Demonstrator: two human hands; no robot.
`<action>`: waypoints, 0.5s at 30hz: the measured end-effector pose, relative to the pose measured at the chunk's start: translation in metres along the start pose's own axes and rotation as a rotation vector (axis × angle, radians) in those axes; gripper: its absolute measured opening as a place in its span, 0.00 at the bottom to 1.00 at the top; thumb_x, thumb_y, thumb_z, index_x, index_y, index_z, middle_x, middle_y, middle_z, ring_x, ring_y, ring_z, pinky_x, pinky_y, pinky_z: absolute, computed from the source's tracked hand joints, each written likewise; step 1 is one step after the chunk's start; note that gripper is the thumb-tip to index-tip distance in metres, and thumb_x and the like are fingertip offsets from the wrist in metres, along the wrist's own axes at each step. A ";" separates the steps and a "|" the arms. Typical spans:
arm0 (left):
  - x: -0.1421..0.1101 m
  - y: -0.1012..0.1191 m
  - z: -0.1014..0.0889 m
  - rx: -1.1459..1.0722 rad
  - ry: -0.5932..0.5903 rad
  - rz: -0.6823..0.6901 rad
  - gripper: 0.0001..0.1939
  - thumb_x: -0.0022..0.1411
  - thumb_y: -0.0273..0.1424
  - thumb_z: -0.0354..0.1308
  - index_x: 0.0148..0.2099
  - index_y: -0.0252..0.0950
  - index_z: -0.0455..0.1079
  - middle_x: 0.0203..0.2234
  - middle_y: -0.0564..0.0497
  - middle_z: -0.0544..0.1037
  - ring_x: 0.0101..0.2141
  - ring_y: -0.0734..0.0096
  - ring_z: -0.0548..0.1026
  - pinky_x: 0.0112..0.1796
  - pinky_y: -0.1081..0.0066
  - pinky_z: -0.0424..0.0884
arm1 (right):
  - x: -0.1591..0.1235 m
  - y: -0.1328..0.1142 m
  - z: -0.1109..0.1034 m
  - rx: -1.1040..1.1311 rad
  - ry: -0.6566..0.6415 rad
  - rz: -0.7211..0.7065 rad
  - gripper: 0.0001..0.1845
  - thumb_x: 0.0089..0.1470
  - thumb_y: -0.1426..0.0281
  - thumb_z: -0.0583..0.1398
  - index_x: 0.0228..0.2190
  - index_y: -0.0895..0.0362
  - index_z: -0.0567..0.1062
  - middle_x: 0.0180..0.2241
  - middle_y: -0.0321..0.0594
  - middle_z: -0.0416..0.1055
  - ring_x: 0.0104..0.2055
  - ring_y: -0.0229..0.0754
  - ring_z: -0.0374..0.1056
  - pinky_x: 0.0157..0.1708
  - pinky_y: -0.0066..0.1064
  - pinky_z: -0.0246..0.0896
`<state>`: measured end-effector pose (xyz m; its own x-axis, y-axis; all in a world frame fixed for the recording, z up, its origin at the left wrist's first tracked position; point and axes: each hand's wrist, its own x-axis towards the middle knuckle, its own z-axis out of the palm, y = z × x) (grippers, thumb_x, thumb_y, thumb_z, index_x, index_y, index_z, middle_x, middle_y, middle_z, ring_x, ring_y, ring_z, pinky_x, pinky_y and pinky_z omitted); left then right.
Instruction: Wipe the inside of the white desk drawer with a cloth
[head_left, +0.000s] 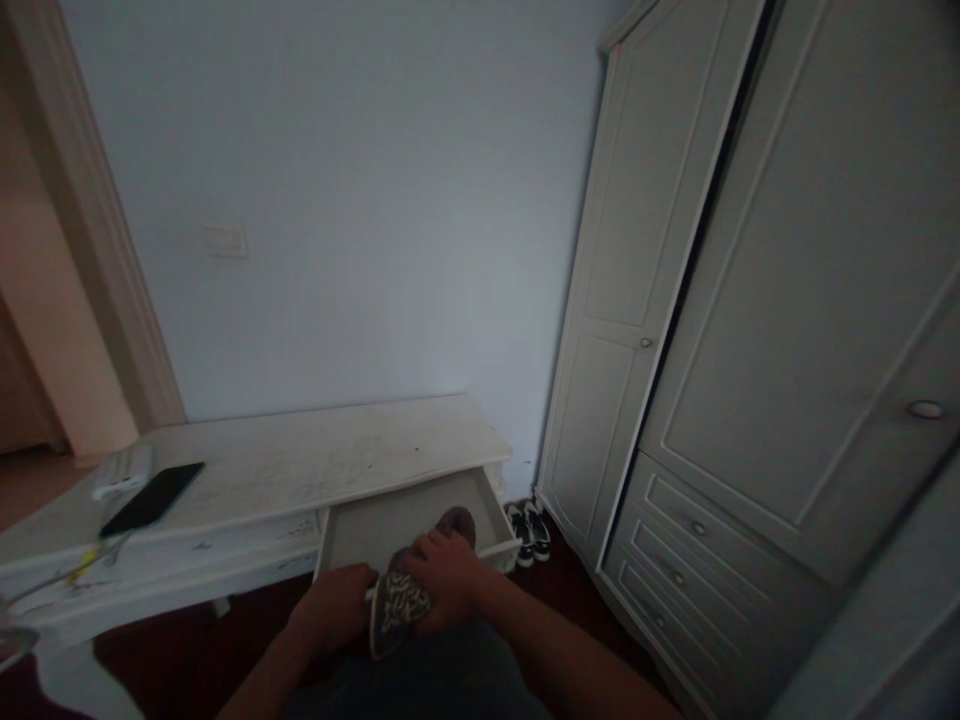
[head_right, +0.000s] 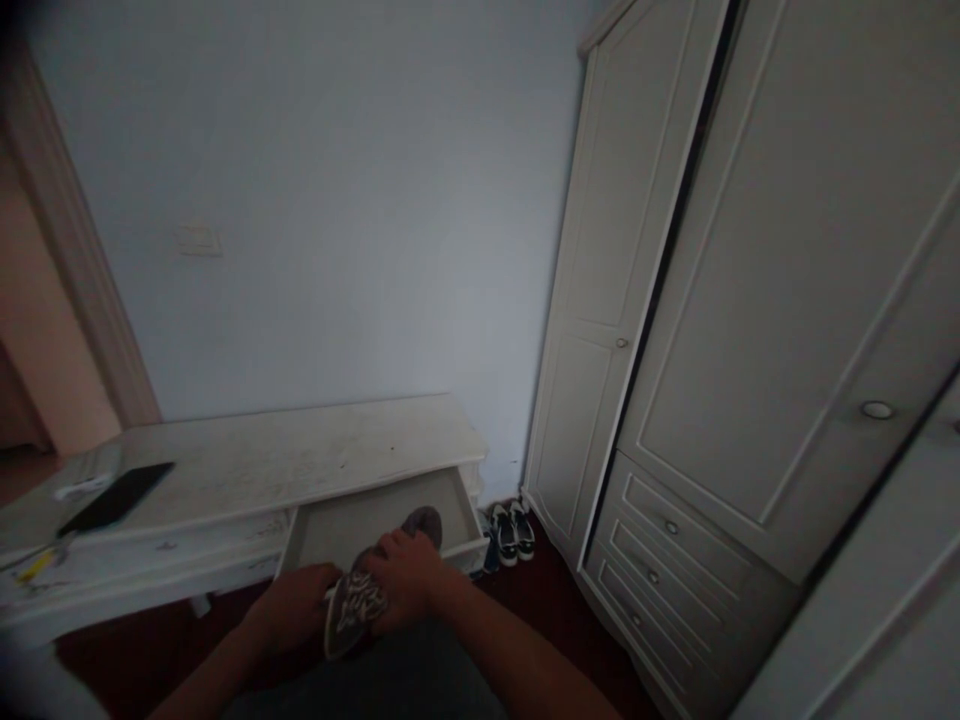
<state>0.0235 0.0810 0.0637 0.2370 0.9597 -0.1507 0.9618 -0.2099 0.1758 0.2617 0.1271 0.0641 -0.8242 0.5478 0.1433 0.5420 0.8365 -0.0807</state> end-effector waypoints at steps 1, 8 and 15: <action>0.000 0.000 0.000 -0.003 0.009 -0.002 0.19 0.62 0.41 0.52 0.47 0.39 0.78 0.46 0.40 0.84 0.48 0.51 0.81 0.46 0.61 0.72 | -0.001 0.000 0.001 -0.003 -0.002 -0.019 0.43 0.48 0.54 0.69 0.63 0.45 0.65 0.55 0.47 0.69 0.56 0.60 0.66 0.51 0.48 0.64; 0.000 -0.003 0.005 0.028 0.028 0.031 0.24 0.64 0.48 0.50 0.48 0.37 0.78 0.45 0.40 0.83 0.47 0.49 0.81 0.47 0.58 0.72 | -0.052 0.052 -0.020 0.008 -0.073 0.065 0.42 0.50 0.54 0.69 0.64 0.43 0.65 0.54 0.45 0.69 0.56 0.57 0.65 0.52 0.45 0.61; 0.001 -0.005 0.013 -0.012 0.079 0.057 0.23 0.64 0.46 0.53 0.55 0.41 0.75 0.53 0.42 0.81 0.53 0.51 0.78 0.54 0.58 0.70 | -0.069 0.061 -0.018 0.012 -0.025 0.208 0.33 0.54 0.57 0.66 0.60 0.47 0.69 0.52 0.46 0.69 0.55 0.56 0.64 0.52 0.44 0.60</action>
<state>0.0205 0.0803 0.0499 0.2789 0.9583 -0.0630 0.9454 -0.2624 0.1934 0.3543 0.1400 0.0674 -0.6984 0.7090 0.0978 0.6993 0.7051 -0.1175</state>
